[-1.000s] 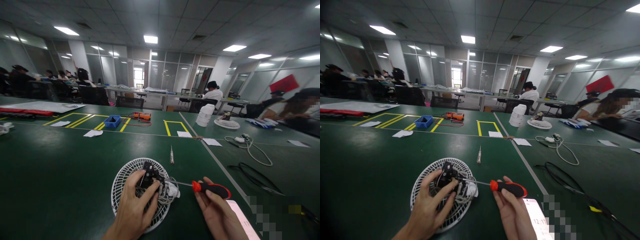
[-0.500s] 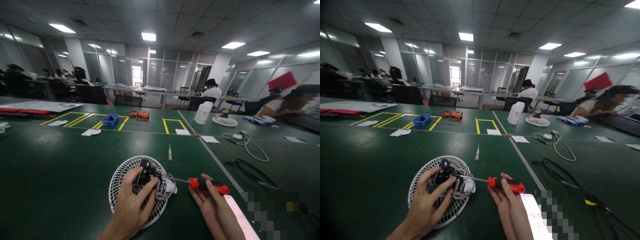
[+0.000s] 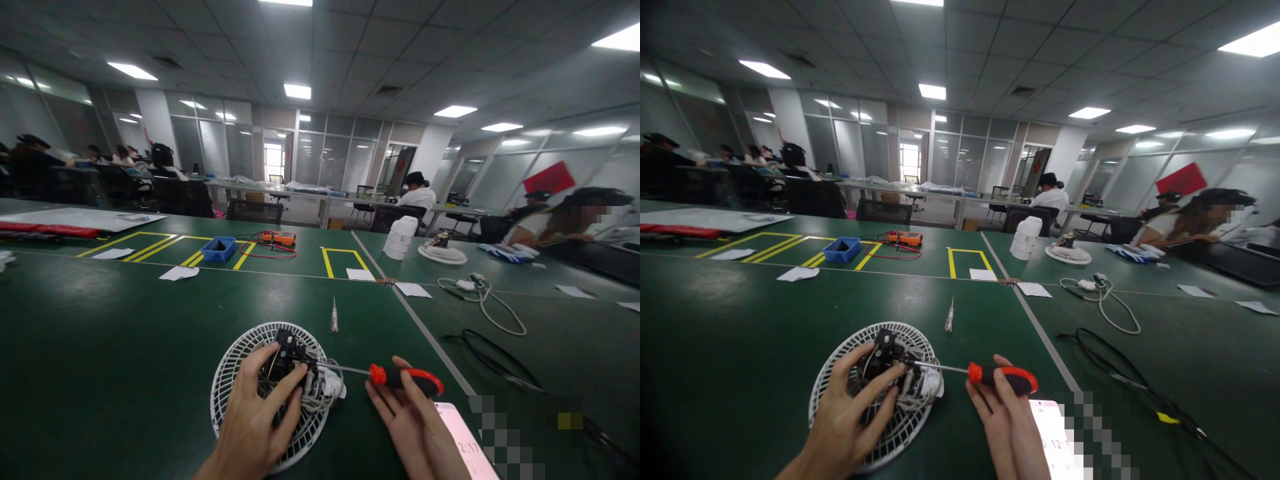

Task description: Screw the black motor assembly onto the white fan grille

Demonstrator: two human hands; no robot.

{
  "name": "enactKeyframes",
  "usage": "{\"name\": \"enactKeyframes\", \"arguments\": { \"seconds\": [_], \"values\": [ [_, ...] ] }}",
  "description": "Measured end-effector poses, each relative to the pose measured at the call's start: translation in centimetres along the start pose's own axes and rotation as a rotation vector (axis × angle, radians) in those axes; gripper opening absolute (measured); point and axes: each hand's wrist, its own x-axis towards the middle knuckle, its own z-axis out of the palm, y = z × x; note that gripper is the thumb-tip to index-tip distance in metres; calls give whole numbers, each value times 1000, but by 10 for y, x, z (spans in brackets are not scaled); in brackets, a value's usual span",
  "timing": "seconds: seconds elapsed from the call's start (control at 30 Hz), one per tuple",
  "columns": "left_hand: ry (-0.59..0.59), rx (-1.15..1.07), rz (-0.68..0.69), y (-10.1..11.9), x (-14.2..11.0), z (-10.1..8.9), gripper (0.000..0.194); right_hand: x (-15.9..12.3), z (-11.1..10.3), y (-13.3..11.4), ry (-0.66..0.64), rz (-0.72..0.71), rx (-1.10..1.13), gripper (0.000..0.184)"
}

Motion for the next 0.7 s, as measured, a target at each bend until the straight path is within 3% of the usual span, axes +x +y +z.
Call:
{"name": "enactKeyframes", "arguments": {
  "seconds": [0.3,0.47,0.7],
  "values": [
    [-30,84,79,-6,-7,2,46,-1,-4,-3,-33,42,7,75],
    [-36,106,95,-7,-9,4,49,0,-4,-4,6,55,-27,66],
    [-38,106,82,-5,-9,4,49,1,-5,-4,-4,53,-7,75]
  ]
}}
